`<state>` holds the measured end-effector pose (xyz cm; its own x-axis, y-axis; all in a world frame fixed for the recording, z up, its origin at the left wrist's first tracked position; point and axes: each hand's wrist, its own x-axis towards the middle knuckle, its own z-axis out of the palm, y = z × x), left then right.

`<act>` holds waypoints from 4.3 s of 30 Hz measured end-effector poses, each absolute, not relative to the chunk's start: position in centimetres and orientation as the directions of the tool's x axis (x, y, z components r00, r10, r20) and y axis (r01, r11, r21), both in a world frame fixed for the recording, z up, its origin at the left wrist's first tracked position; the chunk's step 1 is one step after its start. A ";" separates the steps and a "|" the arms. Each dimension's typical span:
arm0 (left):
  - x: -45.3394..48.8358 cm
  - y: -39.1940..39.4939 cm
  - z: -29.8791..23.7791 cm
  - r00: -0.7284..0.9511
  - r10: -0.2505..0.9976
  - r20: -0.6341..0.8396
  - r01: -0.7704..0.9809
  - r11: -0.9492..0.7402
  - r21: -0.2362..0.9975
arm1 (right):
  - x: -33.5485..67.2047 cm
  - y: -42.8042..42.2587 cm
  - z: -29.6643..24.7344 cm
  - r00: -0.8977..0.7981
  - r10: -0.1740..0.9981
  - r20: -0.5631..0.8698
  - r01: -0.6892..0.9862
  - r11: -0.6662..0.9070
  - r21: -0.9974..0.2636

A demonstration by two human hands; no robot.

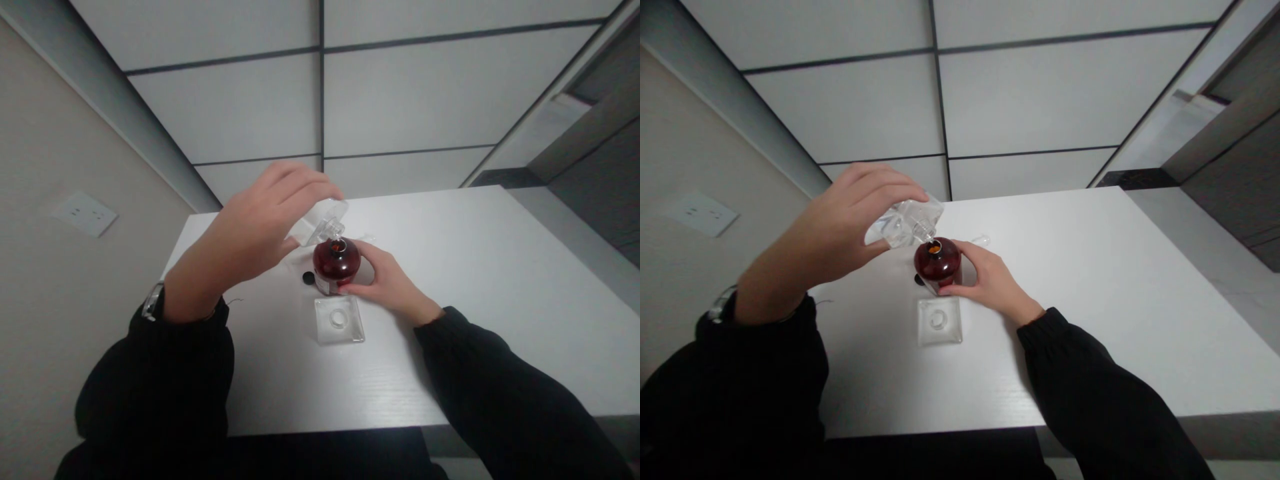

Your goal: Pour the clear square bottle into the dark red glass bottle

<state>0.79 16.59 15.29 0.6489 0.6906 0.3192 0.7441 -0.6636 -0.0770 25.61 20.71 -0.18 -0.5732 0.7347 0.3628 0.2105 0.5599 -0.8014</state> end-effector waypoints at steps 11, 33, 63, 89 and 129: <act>0.9 16.5 15.2 0.650 0.677 0.345 0.743 -0.661 -0.103 | 25.6 20.7 -0.3 -0.567 0.743 0.356 0.214 0.550 -0.807; 0.6 16.9 14.9 0.682 0.618 0.391 0.710 -0.687 -0.155 | 25.7 20.9 -0.5 -0.591 0.714 0.375 0.217 0.589 -0.779; 0.1 17.1 14.7 0.678 0.625 0.387 0.711 -0.691 -0.130 | 25.6 20.9 -0.2 -0.600 0.712 0.366 0.217 0.584 -0.782; 0.5 16.8 14.9 0.672 0.622 0.402 0.710 -0.694 -0.114 | 25.6 20.8 0.0 -0.595 0.727 0.343 0.226 0.561 -0.796; 0.6 16.9 14.9 0.662 0.644 0.384 0.721 -0.686 -0.093 | 25.6 20.7 -0.1 -0.583 0.732 0.353 0.221 0.561 -0.798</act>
<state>0.55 16.90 14.90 0.6619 0.6439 0.3839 0.7215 -0.6862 -0.0930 25.61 20.74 -0.12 -0.5827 0.7321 0.3529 0.2211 0.5607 -0.7979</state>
